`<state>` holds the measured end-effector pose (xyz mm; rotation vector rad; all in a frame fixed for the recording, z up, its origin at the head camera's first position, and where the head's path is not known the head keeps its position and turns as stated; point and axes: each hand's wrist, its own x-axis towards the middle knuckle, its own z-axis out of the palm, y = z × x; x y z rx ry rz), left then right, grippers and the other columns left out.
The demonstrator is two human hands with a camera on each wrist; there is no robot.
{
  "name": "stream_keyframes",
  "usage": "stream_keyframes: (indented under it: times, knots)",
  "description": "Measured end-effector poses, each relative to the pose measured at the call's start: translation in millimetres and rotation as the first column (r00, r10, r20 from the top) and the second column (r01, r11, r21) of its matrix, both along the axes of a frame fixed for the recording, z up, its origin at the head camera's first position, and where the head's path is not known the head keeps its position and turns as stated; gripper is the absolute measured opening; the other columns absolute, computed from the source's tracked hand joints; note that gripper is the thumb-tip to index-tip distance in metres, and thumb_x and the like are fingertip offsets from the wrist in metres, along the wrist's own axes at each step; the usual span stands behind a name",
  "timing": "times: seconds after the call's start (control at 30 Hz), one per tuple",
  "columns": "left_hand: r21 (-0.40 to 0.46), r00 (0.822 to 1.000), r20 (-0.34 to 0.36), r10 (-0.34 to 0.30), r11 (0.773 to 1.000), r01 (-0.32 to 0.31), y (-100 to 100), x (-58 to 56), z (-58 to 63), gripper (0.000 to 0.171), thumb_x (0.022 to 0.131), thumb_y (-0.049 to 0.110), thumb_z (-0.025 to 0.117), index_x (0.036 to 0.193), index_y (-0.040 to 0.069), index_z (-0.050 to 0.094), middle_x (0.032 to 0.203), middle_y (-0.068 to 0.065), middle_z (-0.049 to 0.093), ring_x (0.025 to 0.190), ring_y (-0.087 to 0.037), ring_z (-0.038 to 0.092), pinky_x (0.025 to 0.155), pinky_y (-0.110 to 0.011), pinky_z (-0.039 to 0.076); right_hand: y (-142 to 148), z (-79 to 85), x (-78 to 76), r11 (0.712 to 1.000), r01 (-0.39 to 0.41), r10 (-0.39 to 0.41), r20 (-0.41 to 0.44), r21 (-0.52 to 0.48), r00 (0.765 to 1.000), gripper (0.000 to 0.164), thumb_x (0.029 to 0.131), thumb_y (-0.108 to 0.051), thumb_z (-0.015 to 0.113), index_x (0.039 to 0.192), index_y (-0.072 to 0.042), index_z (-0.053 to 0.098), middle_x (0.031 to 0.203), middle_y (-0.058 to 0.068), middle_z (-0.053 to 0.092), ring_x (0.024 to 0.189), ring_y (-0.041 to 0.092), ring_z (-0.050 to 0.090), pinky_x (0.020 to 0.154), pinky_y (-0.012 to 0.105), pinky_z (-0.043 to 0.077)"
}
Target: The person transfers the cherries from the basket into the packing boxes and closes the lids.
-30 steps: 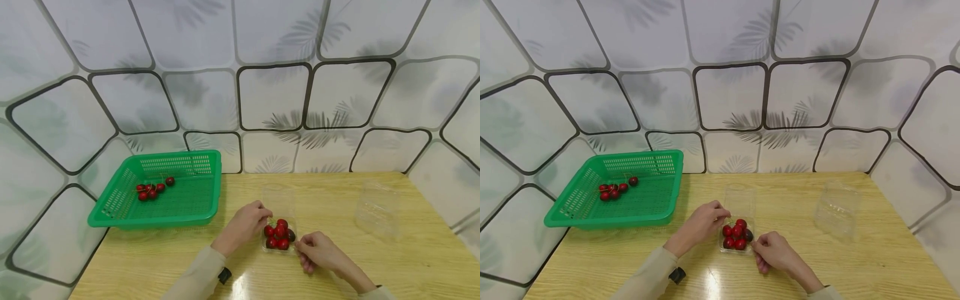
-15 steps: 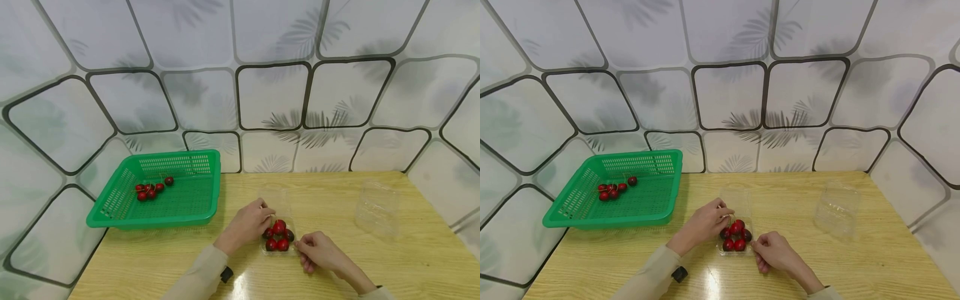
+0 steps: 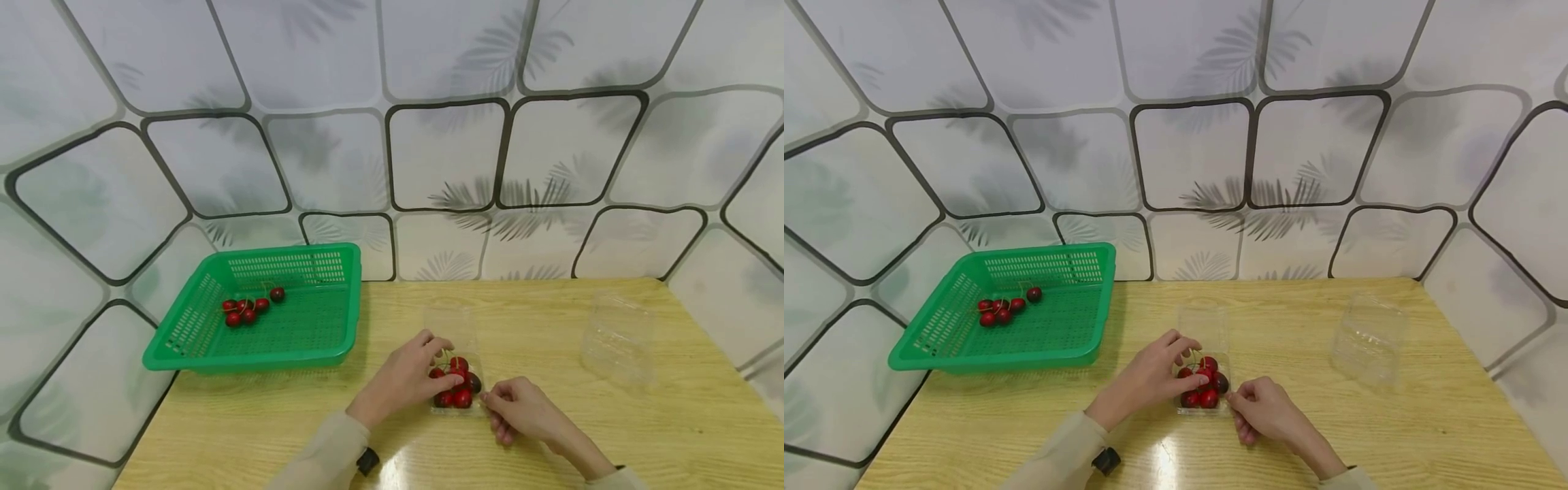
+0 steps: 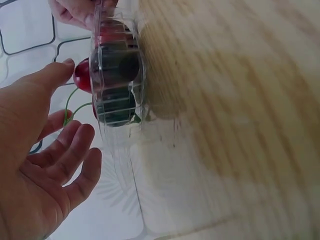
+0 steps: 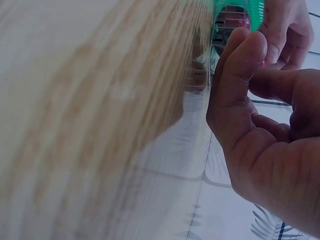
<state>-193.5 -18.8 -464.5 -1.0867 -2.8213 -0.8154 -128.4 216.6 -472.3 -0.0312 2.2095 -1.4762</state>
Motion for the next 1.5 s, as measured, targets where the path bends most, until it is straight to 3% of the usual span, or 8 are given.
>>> stream_keyframes:
  times: [0.17,0.4,0.6,0.87,1.07,1.23,1.4,1.5]
  knots:
    - [-0.010,0.999,0.045,0.024,1.000,-0.024,4.9,1.0,1.5,0.048,0.095,0.047,0.071,0.130,0.016,0.065,0.110,0.001,0.065,0.092,-0.008,0.067,0.075,-0.018,0.054,0.2,0.6,-1.1,1.000,-0.003,0.003,-0.005,0.002,1.000,0.034,0.106,-0.024,0.056,0.084,0.002,0.064,0.067,0.003,0.064,0.055,0.011,0.063,0.052,0.029,0.057]
    - [-0.086,0.997,0.072,0.026,0.996,-0.019,7.4,-0.5,7.1,0.040,0.093,0.039,0.075,0.126,0.020,0.065,0.109,0.004,0.071,0.093,-0.007,0.066,0.078,-0.021,0.054,-1.0,2.1,-2.5,1.000,-0.003,0.003,0.001,0.016,1.000,0.035,0.106,-0.025,0.056,0.085,0.001,0.064,0.068,0.003,0.064,0.056,0.012,0.063,0.052,0.028,0.057]
    - [-0.151,0.999,0.042,0.002,0.989,0.004,8.2,-1.8,11.7,0.026,0.092,0.038,0.075,0.114,0.024,0.074,0.105,0.005,0.071,0.081,-0.004,0.056,0.067,-0.018,0.046,-1.4,4.0,-3.4,1.000,-0.001,0.001,-0.004,0.019,1.000,0.034,0.106,-0.025,0.056,0.084,0.001,0.063,0.068,0.003,0.064,0.056,0.011,0.063,0.052,0.028,0.057]
    - [-0.197,0.996,0.072,0.054,0.980,-0.038,13.9,0.0,19.6,0.024,0.088,0.034,0.077,0.111,0.025,0.078,0.103,0.003,0.068,0.077,-0.005,0.053,0.061,-0.018,0.044,-1.6,3.8,-3.3,1.000,-0.005,0.005,0.003,0.019,1.000,0.034,0.106,-0.024,0.056,0.085,0.001,0.063,0.067,0.003,0.064,0.056,0.011,0.063,0.052,0.028,0.057]
    - [-0.194,0.990,0.130,0.050,0.981,-0.024,13.2,-2.7,20.4,0.022,0.092,0.037,0.076,0.110,0.024,0.076,0.104,0.003,0.065,0.080,-0.006,0.053,0.066,-0.020,0.046,-2.0,2.3,-2.0,1.000,0.007,-0.007,0.008,0.024,1.000,0.033,0.106,-0.024,0.056,0.085,0.001,0.063,0.068,0.003,0.064,0.056,0.011,0.063,0.052,0.028,0.057]
    - [-0.120,0.983,0.164,0.077,0.991,-0.058,7.2,-2.9,17.3,0.024,0.093,0.038,0.074,0.107,0.019,0.073,0.106,0.002,0.065,0.083,-0.005,0.056,0.071,-0.019,0.049,-1.9,1.2,-0.8,1.000,0.002,-0.002,0.009,0.012,1.000,0.034,0.106,-0.025,0.056,0.086,0.001,0.064,0.068,0.003,0.064,0.056,0.011,0.063,0.053,0.028,0.057]
    - [-0.069,0.979,0.179,0.099,0.994,-0.087,6.2,-2.6,16.2,0.021,0.089,0.033,0.075,0.101,0.017,0.071,0.104,0.002,0.067,0.080,-0.005,0.057,0.069,-0.018,0.049,-1.2,1.5,-0.4,1.000,-0.001,0.001,0.006,0.012,1.000,0.035,0.106,-0.026,0.056,0.085,0.001,0.064,0.068,0.003,0.064,0.057,0.011,0.063,0.053,0.028,0.057]
    - [-0.082,0.982,0.175,0.073,0.995,-0.060,6.2,-3.1,15.8,0.016,0.087,0.025,0.077,0.099,0.018,0.070,0.102,0.005,0.070,0.081,-0.005,0.057,0.069,-0.019,0.048,-1.3,1.6,-0.6,1.000,-0.003,0.003,0.001,0.010,1.000,0.035,0.106,-0.026,0.056,0.085,0.001,0.064,0.068,0.003,0.064,0.057,0.011,0.063,0.053,0.028,0.057]
